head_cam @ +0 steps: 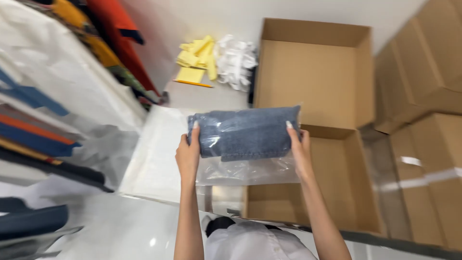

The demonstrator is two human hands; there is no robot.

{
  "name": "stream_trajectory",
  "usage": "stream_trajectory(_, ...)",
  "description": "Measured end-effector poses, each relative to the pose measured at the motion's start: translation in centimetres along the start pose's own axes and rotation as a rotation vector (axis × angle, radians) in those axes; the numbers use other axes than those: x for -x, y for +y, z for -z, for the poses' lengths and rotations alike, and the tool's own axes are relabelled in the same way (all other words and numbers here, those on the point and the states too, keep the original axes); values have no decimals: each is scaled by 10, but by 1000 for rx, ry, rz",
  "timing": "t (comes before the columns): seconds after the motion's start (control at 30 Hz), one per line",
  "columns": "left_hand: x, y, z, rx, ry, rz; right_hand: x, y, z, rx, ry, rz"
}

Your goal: The person ties a white ribbon around a cardboard box and places a yellow label on it. They then wrap a folded pair of jeans in a clear plastic bag and place it inside a cardboard box. Finally, they close the box and prepare a white ribbon for tying.

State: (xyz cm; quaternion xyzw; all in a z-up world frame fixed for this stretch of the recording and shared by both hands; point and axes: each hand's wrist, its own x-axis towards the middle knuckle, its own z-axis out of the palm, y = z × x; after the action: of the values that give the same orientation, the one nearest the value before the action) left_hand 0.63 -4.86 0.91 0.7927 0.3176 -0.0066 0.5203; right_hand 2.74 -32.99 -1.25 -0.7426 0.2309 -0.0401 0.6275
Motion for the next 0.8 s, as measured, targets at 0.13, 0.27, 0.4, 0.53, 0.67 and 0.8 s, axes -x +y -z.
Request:
stream_trajectory(0.13,44,21,-98,-29,-131,-77,-26,34,109,-29,170,8)
stream_trajectory(0.27,95,46,-170,-50,-278,-79,-34,46,186,26,297,-45)
stream_trajectory(0.4,105,36,-224,-50,-362,-17,-36,58,222,114,270,-145)
stream_trajectory(0.53,95,16,-245,-70,-340,23,-61,88,224,166,210,-190)
stream_trajectory(0.67,82,3,-248,-74,-281,57,-91,118,215,265,132,-186)
stream_trajectory(0.8,55,-13,-255,-62,-262,52,-117,141,204,249,66,-215)
